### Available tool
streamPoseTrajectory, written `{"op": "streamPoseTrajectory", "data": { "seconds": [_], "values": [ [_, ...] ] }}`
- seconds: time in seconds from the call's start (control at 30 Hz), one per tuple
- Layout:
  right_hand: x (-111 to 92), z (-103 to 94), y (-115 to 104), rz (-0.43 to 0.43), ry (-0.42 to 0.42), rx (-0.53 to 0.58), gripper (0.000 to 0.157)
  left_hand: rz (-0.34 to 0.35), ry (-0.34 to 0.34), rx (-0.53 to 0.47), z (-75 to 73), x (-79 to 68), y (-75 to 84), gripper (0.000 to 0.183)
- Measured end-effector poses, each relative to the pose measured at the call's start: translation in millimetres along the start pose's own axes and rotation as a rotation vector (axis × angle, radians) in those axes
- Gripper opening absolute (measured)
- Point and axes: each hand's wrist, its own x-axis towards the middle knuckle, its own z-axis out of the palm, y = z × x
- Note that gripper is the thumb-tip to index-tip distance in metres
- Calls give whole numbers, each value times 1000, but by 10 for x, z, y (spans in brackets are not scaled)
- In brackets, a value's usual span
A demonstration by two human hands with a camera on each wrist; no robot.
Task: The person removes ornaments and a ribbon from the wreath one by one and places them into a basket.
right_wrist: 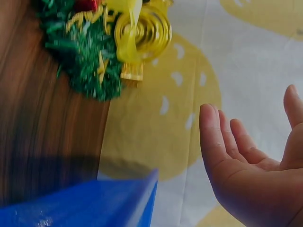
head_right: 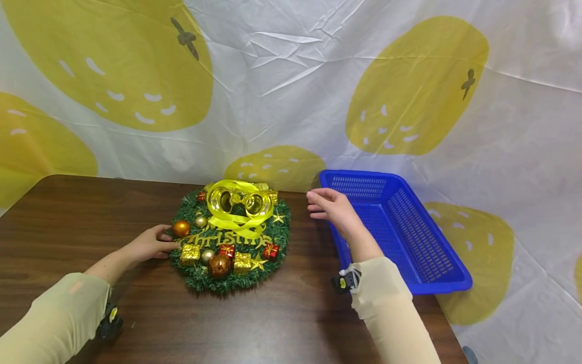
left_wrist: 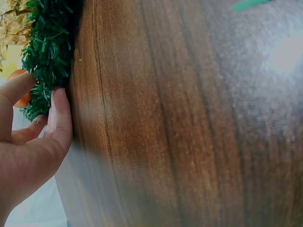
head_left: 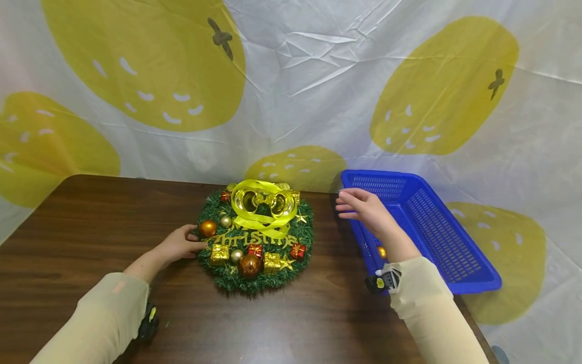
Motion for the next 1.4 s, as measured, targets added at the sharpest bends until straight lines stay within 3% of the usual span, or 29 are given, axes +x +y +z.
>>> {"op": "streamPoseTrajectory", "data": {
  "seconds": [0.27, 0.57, 0.97, 1.2, 1.4],
  "values": [
    [5, 282, 18, 6, -32, -43, 48, 1, -4, -5, 4, -6, 10, 74],
    [-49, 568, 38, -53, -86, -31, 44, -1, -1, 2, 3, -6, 21, 75],
    [-112, 972, 161, -123, -176, -180, 49, -8, 0, 4, 0, -20, 24, 75],
    [-159, 1201, 230, -143, -235, -141, 56, -5, 3, 9, 1, 2, 3, 75],
    [-186, 1356, 289, -172, -273, -186, 58, -4, 6, 6, 4, 5, -8, 75]
  ]
}}
